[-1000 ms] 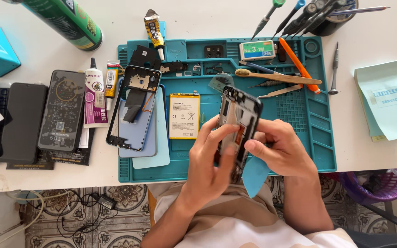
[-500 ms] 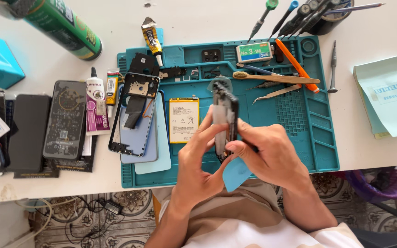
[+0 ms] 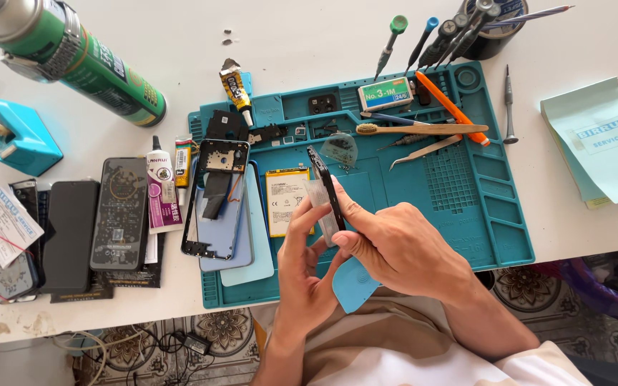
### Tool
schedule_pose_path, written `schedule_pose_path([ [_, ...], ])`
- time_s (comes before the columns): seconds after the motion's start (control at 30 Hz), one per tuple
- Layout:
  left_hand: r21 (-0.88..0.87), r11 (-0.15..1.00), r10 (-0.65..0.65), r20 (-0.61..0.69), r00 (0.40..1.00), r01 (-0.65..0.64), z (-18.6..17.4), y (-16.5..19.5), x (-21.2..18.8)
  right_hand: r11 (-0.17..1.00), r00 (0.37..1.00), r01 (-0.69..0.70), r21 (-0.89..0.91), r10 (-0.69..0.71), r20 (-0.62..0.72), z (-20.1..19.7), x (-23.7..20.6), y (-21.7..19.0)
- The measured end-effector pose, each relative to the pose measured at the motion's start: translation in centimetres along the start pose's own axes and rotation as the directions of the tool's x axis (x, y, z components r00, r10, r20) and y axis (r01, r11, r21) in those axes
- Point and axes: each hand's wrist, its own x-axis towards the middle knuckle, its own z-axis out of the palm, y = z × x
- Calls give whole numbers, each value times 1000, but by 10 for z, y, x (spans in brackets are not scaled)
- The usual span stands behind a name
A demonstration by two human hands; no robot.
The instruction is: The person removes the battery from a disassembled smartphone, cleans the interior with a brush and plastic tool, then uses a hot air gun to heat the back cover before prying it open to separate the screen assembly.
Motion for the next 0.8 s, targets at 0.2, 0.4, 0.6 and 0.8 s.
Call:
schedule_pose_path([
  [0.2,77,997,-6,-54,998,10,4,-11,-4,997,1000,-22,70,22,-2,0,-1,4],
  [0.4,139,989,-42,-58,997,50,1,-23,-11,994,999,-31,103,26,46,5,-2,16],
  [0.6,47,999,20,-48,999,-18,6,-22,-10,971,979,-49,235,93,-182,17,-22,48],
  [0.8,159,987,40,-6,999,-38,4,-17,-9,816,882,-41,576,300,-363,21,-40,54],
])
